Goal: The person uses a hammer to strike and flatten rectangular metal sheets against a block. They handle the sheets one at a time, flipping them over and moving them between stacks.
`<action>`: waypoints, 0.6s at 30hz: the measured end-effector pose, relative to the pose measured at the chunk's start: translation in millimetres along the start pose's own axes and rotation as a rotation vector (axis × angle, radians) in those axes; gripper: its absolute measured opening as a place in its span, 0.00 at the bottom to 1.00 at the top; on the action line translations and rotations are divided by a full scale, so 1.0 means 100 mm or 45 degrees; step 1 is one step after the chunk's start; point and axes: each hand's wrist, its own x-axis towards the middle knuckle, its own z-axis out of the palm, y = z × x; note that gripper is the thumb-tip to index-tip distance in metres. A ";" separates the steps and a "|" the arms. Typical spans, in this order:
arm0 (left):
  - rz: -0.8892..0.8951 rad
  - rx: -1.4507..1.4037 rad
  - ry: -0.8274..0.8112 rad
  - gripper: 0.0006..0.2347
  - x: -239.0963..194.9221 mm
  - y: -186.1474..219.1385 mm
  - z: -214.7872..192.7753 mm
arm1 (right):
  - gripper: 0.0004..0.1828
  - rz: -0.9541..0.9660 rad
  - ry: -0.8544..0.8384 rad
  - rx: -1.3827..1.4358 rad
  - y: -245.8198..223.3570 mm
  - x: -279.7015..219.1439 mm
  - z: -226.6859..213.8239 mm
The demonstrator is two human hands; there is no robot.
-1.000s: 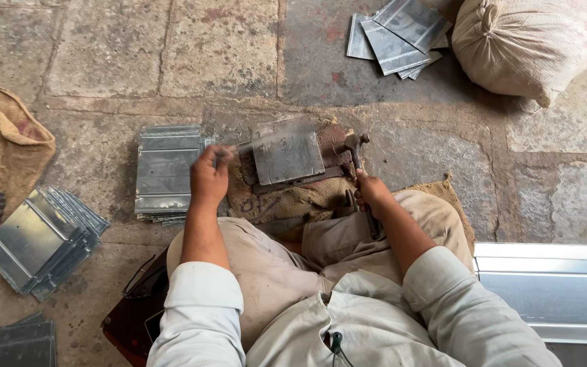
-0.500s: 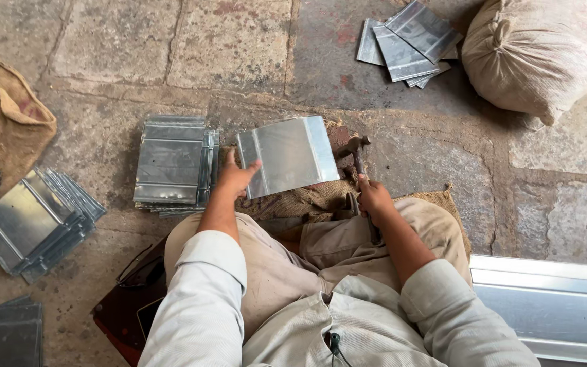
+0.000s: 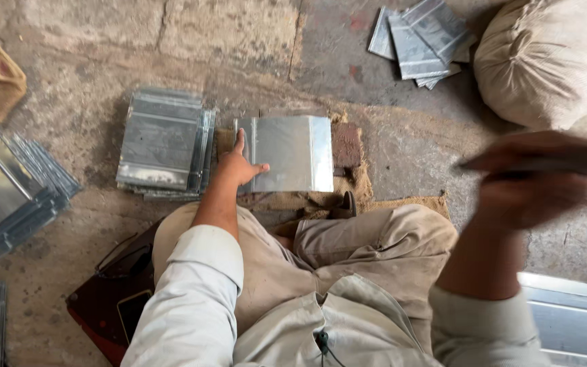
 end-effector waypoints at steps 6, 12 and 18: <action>0.020 -0.011 -0.012 0.60 0.10 -0.01 0.05 | 0.30 0.448 0.279 0.964 0.03 -0.41 0.62; -0.004 -0.029 -0.048 0.60 0.24 -0.11 0.18 | 0.21 1.038 -1.302 0.089 -0.55 -1.50 1.71; -0.005 -0.039 -0.067 0.60 0.27 -0.09 0.22 | 0.18 1.687 -0.910 0.351 -0.52 -0.43 1.29</action>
